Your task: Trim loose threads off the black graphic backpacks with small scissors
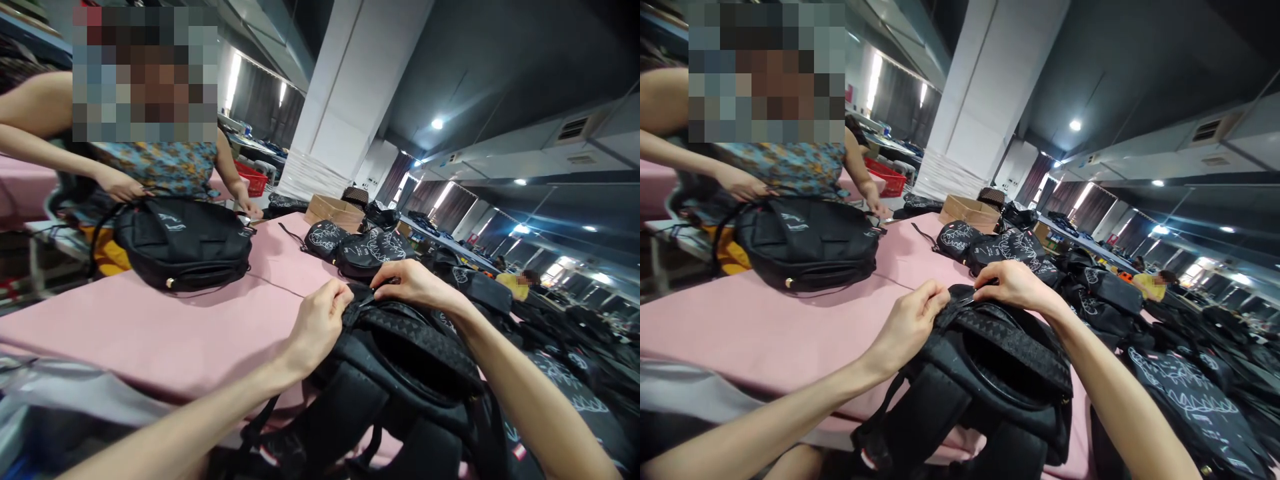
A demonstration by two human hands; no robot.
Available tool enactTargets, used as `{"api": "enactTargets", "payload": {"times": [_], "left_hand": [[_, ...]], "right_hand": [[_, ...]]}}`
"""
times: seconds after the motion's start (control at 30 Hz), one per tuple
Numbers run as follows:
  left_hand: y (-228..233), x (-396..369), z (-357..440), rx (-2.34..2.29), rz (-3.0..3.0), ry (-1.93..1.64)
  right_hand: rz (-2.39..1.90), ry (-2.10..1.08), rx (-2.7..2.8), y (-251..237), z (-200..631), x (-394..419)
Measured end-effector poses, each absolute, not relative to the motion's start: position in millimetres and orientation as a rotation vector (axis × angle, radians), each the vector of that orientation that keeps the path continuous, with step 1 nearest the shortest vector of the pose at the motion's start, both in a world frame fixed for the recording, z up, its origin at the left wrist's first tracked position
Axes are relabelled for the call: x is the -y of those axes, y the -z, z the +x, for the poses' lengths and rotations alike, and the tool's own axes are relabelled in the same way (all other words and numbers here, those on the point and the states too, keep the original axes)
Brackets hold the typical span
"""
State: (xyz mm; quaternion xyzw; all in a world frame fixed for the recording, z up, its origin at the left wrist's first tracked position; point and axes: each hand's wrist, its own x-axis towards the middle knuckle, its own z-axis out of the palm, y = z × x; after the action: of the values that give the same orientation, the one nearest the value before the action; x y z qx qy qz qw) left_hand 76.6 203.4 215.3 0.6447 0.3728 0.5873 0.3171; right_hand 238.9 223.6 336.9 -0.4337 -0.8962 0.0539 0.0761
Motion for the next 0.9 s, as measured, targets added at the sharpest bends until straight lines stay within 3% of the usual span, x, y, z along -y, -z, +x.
{"api": "enactTargets", "payload": {"times": [0.57, 0.9], "left_hand": [[-212, -208, 73, -0.970, 1.670, -1.545], [-212, -210, 69, -0.878, 1.652, -1.477]], "right_hand": [[-1.067, -0.180, 2.667, -317, 247, -227], [-1.204, -0.313, 2.510, -314, 250, -221]]}}
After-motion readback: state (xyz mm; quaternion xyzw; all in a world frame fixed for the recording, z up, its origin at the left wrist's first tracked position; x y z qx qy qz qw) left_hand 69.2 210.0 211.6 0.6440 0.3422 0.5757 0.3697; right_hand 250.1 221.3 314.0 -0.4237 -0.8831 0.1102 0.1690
